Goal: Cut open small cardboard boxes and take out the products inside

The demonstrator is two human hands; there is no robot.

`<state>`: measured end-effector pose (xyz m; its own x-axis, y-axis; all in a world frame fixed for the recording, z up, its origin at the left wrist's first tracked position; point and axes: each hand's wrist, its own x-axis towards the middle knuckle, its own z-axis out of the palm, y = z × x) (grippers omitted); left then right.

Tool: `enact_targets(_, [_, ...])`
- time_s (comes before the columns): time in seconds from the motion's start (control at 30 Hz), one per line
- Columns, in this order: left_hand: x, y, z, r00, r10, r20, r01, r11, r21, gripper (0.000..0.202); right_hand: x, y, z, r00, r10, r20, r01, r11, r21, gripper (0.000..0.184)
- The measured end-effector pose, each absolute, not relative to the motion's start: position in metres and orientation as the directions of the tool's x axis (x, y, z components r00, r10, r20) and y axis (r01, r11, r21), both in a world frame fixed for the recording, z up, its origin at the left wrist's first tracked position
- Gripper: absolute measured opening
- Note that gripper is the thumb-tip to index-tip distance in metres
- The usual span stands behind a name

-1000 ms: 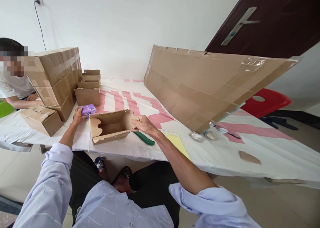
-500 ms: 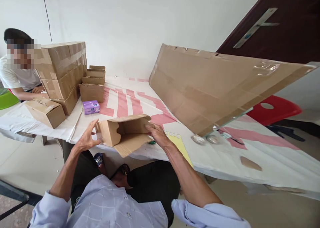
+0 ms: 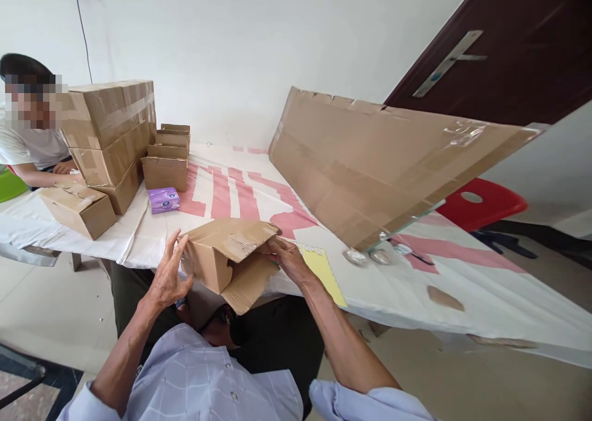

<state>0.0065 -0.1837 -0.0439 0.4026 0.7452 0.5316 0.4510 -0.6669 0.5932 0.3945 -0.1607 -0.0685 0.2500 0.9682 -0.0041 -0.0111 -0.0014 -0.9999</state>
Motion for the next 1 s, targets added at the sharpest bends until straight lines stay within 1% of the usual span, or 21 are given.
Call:
enact_targets(0.13, [0.007, -0.184, -0.047, 0.379, 0.738, 0.558, 0.446, -0.674, 0.589, 0.111, 0.398, -0.158, -0.081, 0.271, 0.963, 0.011, -0.034, 0.021, -0.999, 0.057])
enact_targets(0.23, [0.008, -0.184, -0.045, 0.37, 0.732, 0.573, 0.42, -0.681, 0.6, 0.106, 0.402, -0.156, -0.091, 0.282, 0.959, 0.022, -0.05, 0.038, -0.998, 0.055])
enact_targets(0.37, [0.012, -0.181, -0.041, 0.359, 0.732, 0.579, 0.335, -0.681, 0.652, 0.1, 0.405, -0.154, -0.097, 0.304, 0.953, 0.011, -0.075, 0.036, -0.997, 0.048])
enact_targets(0.5, [0.013, -0.173, -0.04, 0.338, 0.738, 0.584, 0.274, -0.671, 0.689, 0.095, 0.404, -0.154, -0.095, 0.321, 0.947, 0.003, -0.086, 0.032, -0.996, 0.047])
enact_targets(0.67, [0.009, -0.165, -0.045, 0.342, 0.755, 0.559, 0.226, -0.644, 0.731, 0.104, 0.401, -0.155, -0.09, 0.33, 0.944, -0.016, -0.092, 0.015, -0.996, 0.048])
enact_targets(0.8, [0.01, -0.161, -0.049, 0.31, 0.79, 0.529, 0.191, -0.597, 0.779, 0.108, 0.399, -0.151, -0.087, 0.359, 0.932, -0.058, -0.121, -0.015, -0.993, 0.048])
enact_targets(0.87, [0.014, -0.159, -0.049, 0.29, 0.811, 0.509, 0.168, -0.567, 0.807, 0.111, 0.399, -0.148, -0.086, 0.358, 0.932, -0.056, -0.109, -0.018, -0.994, 0.05])
enact_targets(1.0, [0.02, -0.157, -0.051, 0.238, 0.872, 0.428, 0.137, -0.466, 0.874, 0.125, 0.398, -0.145, -0.088, 0.364, 0.931, -0.026, -0.061, -0.005, -0.998, 0.055])
